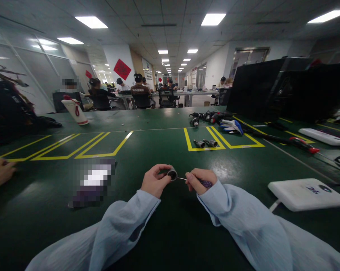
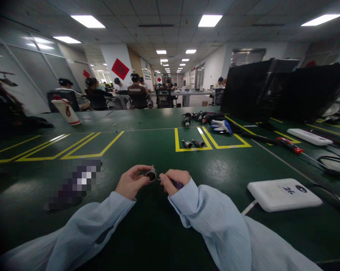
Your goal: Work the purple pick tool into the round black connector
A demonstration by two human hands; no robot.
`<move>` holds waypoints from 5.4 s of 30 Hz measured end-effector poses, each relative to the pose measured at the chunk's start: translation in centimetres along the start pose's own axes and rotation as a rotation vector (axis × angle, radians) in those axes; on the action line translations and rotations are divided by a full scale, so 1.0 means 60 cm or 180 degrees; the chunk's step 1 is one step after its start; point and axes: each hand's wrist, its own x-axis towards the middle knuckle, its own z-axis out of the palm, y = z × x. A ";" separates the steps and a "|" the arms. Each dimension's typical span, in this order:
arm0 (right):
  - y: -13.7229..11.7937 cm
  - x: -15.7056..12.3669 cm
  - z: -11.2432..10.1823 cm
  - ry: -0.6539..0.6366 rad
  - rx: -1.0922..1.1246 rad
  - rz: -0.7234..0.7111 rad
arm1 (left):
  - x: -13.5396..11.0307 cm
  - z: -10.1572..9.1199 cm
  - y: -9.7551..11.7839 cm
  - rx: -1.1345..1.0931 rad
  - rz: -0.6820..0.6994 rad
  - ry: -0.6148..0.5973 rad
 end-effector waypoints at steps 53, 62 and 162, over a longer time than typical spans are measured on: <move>0.004 0.000 0.006 -0.0142 0.0056 0.0106 | -0.002 0.002 0.001 -0.0064 0.0081 0.0067; 0.015 -0.003 0.018 -0.0175 0.0552 0.0584 | 0.002 -0.001 0.001 -0.0068 0.0024 0.0144; 0.184 0.142 0.054 -0.0030 0.3245 0.1946 | 0.240 -0.019 -0.054 0.2399 0.1725 -0.0233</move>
